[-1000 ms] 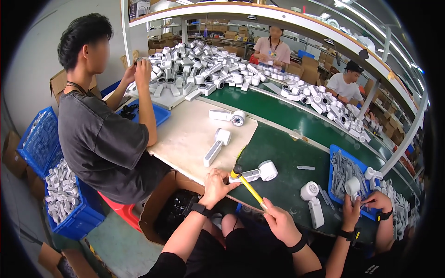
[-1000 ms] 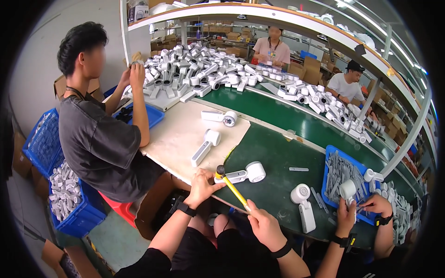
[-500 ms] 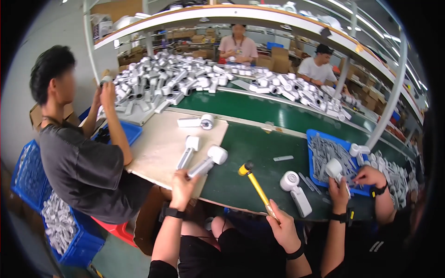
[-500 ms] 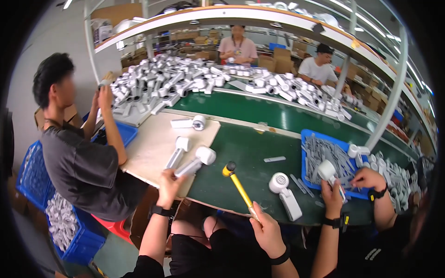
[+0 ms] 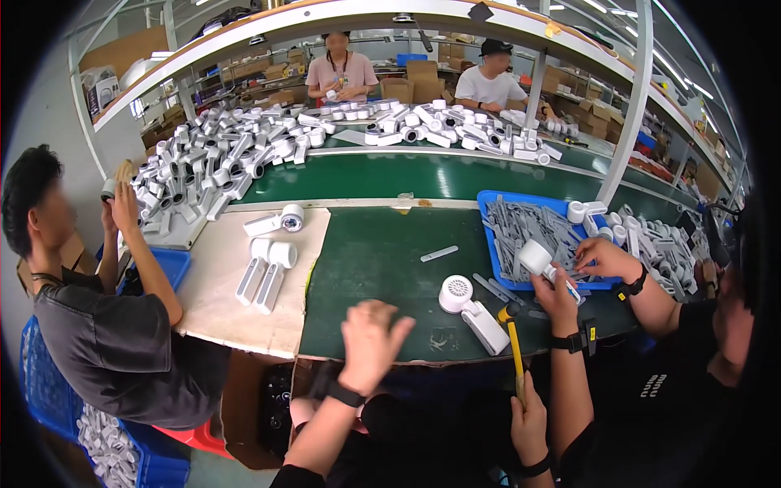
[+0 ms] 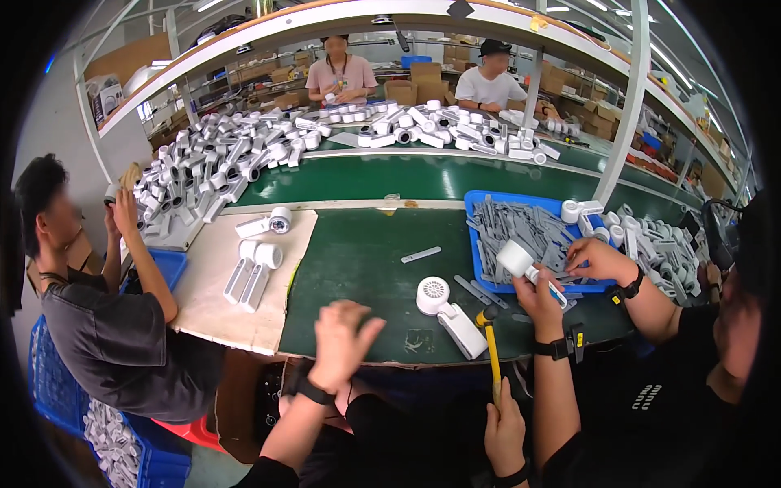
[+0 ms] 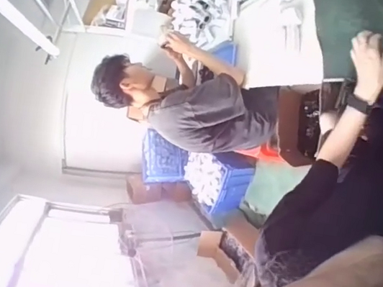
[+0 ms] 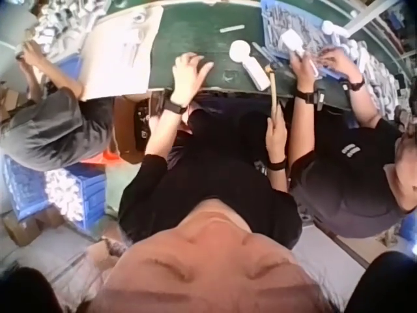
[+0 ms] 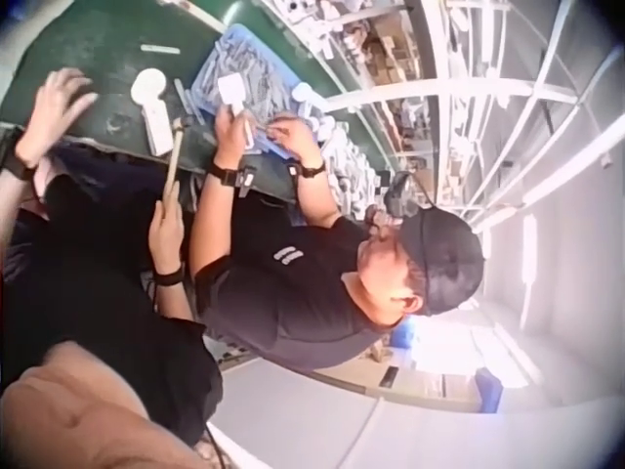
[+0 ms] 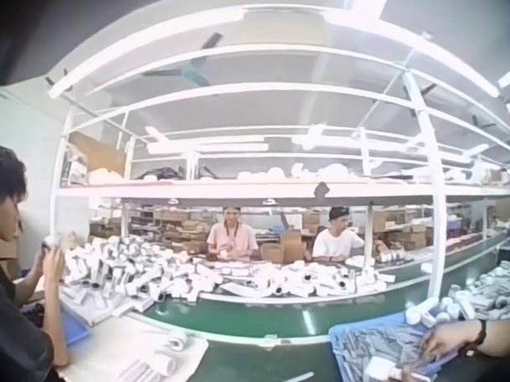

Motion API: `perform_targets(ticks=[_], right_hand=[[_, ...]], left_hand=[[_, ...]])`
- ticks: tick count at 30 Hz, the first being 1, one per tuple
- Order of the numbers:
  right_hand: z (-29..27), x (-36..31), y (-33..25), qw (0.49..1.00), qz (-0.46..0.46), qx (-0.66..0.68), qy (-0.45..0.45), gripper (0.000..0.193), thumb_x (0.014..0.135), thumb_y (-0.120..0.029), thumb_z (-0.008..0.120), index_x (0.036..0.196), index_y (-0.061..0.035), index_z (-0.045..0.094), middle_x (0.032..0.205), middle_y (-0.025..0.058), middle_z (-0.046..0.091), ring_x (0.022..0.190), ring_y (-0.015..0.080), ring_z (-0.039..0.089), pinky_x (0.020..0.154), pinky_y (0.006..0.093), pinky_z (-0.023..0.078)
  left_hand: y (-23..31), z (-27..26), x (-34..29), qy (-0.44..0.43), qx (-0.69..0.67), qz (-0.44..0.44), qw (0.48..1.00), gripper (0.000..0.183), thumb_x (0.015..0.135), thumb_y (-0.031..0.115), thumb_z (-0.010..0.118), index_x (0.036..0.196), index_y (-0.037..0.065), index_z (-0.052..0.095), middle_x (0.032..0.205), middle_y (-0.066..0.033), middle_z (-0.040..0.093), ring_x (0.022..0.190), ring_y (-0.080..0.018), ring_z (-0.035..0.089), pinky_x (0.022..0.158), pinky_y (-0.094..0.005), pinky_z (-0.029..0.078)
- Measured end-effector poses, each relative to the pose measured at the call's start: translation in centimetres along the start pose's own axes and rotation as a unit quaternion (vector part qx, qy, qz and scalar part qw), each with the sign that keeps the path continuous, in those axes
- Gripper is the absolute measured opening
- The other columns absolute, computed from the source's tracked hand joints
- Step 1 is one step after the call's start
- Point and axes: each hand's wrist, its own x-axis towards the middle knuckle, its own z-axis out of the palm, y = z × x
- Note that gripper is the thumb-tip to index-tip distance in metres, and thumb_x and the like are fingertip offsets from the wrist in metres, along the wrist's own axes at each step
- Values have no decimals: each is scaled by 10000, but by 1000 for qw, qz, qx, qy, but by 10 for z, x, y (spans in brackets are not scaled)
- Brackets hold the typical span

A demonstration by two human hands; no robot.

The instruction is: The person assembles handheld fans by fitting a grey plastic strip into a white fan body and striking it with a yellow mallet. They then attach a fan head to the assembly before placing the finished product on the table and repeating the process.

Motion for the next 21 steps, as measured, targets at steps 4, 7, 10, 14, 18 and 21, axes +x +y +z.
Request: perform_targets(ticks=[4, 7, 10, 14, 18, 21], right_hand=[[-1, -4, -1, 999, -7, 38, -33, 547, 923, -12, 564, 1443, 32, 403, 1016, 262, 640, 893, 414, 647, 766, 419, 507], [0, -5, -10, 983, 45, 120, -127, 537, 912, -15, 596, 1427, 10, 443, 1093, 246, 663, 994, 361, 677, 849, 354, 520], [13, -4, -21, 959, 83, 197, -188, 556, 910, -19, 610, 1435, 17, 434, 1127, 243, 661, 1038, 321, 681, 885, 328, 502], [34, 7, -18, 950, 70, 229, -201, 553, 912, -19, 609, 1436, 22, 436, 1063, 217, 665, 905, 241, 673, 814, 296, 505], [37, 22, -27, 942, 52, 256, -209, 552, 909, -9, 611, 1432, 33, 440, 989, 155, 657, 786, 134, 593, 742, 255, 487], [43, 33, -39, 934, 34, 275, -225, 551, 910, -2, 613, 1431, 42, 439, 1016, 142, 654, 836, 116, 592, 770, 239, 481]], left_hand=[[57, 46, -24, -93, -65, 24, 993, 613, 826, 464, 740, 1250, 35, 630, 1229, -115, 584, 1145, -311, 499, 939, -440, 403], [64, 48, -33, -109, -76, 46, 990, 865, 756, 452, 796, 1444, 64, 444, 1322, -196, 488, 1170, -345, 471, 957, -454, 378], [49, 35, -35, -102, 0, 71, 992, 976, 676, 396, 863, 1482, 89, 405, 1365, -262, 424, 1197, -391, 450, 984, -459, 374], [18, 17, -34, -110, -49, 64, 991, 949, 684, 273, 865, 1470, 33, 391, 1385, -310, 455, 1202, -423, 503, 1008, -456, 432], [-16, -12, -37, -120, -125, -14, 985, 692, 759, 148, 808, 1347, 2, 475, 1296, -281, 567, 1144, -425, 587, 982, -440, 484], [-32, -35, -23, -129, -186, -54, 973, 472, 807, 146, 753, 1215, -12, 577, 1134, -239, 666, 1015, -383, 668, 897, -402, 531]])
